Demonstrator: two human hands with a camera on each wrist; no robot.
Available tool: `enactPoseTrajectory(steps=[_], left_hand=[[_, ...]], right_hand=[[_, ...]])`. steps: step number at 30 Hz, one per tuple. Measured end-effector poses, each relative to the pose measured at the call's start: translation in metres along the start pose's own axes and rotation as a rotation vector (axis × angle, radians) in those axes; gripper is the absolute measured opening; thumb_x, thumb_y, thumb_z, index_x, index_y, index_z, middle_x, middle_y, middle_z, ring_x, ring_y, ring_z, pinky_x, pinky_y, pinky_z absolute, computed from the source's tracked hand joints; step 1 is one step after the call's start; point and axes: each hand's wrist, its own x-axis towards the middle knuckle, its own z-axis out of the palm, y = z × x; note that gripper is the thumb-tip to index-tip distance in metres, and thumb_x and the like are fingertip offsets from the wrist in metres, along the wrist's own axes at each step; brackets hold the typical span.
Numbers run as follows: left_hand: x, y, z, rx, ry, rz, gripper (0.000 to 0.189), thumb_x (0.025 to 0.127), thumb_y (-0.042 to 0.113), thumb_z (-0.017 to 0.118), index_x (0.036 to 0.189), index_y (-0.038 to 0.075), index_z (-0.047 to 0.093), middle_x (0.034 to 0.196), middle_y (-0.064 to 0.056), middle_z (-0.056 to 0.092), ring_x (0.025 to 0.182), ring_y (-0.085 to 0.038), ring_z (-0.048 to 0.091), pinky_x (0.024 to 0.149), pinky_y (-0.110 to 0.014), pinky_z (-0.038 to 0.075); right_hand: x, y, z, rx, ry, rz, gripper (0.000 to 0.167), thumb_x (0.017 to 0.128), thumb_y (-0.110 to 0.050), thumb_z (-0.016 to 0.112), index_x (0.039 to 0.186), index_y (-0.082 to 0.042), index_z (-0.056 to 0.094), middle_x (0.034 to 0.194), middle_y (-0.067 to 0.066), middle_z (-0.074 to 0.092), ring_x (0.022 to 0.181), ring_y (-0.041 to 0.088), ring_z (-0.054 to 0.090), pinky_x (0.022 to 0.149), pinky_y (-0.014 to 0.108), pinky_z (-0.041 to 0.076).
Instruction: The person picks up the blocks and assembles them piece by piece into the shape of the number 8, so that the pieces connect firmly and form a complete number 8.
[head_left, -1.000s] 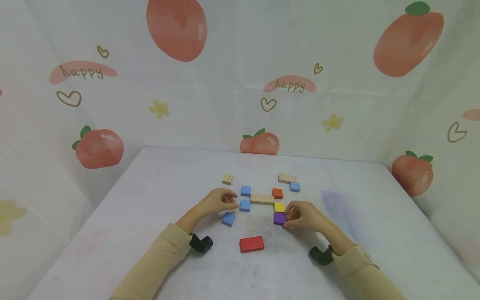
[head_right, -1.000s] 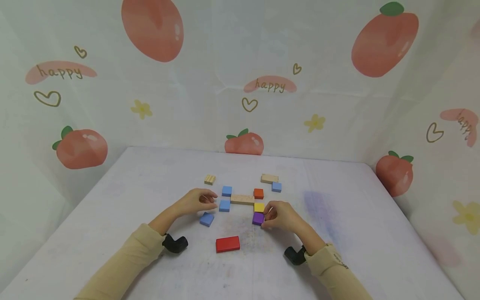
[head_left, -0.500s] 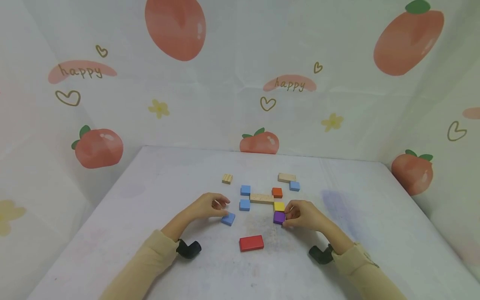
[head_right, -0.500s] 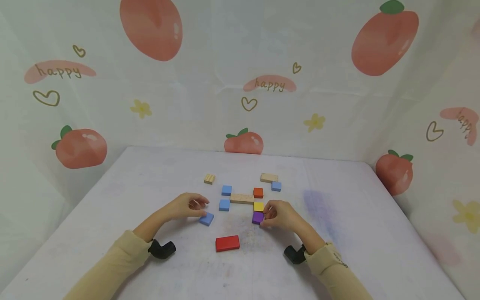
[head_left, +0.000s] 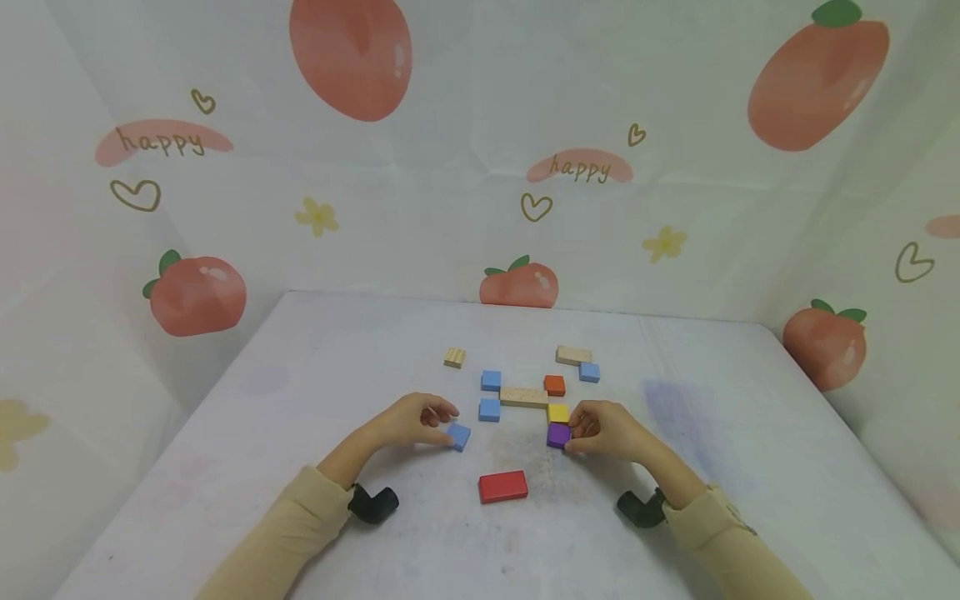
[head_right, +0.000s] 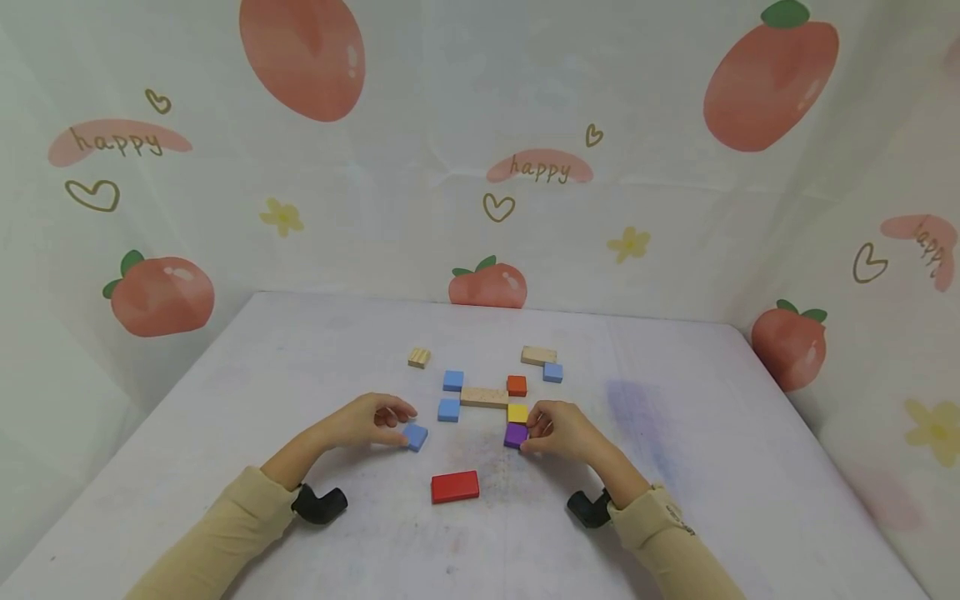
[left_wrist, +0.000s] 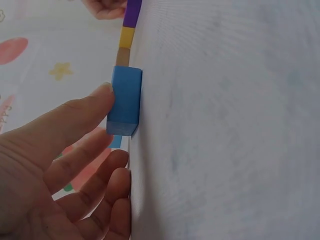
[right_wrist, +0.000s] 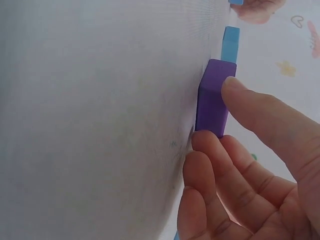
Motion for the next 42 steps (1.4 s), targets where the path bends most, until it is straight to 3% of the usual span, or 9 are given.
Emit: enactPoseTrajectory(steps=[7, 24, 36, 42], left_hand=[[-0.0008, 0.0001, 0.0001, 0.009, -0.006, -0.020, 0.039, 0.076, 0.019, 0.076, 0.111, 0.005, 0.065, 0.107, -0.008, 0.065, 0.090, -0.014, 0.055, 0.081, -0.027, 0.046], [-0.0021, -0.0045, -0.0021, 0.028, -0.010, 0.027, 0.034, 0.076, 0.017, 0.077, 0.107, 0.006, 0.067, 0.104, -0.007, 0.067, 0.091, -0.013, 0.057, 0.084, -0.028, 0.047], [-0.0037, -0.0009, -0.0009, 0.039, 0.002, 0.039, 0.031, 0.076, 0.015, 0.076, 0.104, 0.006, 0.067, 0.101, -0.006, 0.067, 0.089, -0.014, 0.057, 0.083, -0.028, 0.048], [-0.0041, 0.0007, -0.0006, 0.014, 0.002, 0.044, 0.031, 0.076, 0.015, 0.076, 0.104, 0.004, 0.066, 0.093, -0.005, 0.067, 0.082, -0.009, 0.055, 0.076, -0.020, 0.047]], right_hand=[[-0.0003, -0.0013, 0.0001, -0.010, 0.007, -0.003, 0.028, 0.075, -0.018, 0.077, 0.089, -0.004, 0.058, 0.079, 0.002, 0.064, 0.072, 0.010, 0.056, 0.063, 0.020, 0.047], [0.0000, -0.0018, 0.0000, -0.009, 0.005, 0.009, 0.028, 0.076, -0.019, 0.077, 0.090, -0.004, 0.057, 0.079, 0.002, 0.063, 0.072, 0.010, 0.055, 0.063, 0.020, 0.046], [-0.0015, -0.0025, -0.0004, -0.006, 0.005, 0.014, 0.029, 0.076, -0.020, 0.076, 0.091, -0.004, 0.057, 0.079, 0.002, 0.064, 0.072, 0.011, 0.055, 0.062, 0.021, 0.046], [-0.0022, -0.0023, -0.0007, 0.000, 0.002, 0.018, 0.030, 0.076, -0.021, 0.076, 0.092, -0.004, 0.057, 0.080, 0.002, 0.064, 0.072, 0.010, 0.055, 0.061, 0.021, 0.046]])
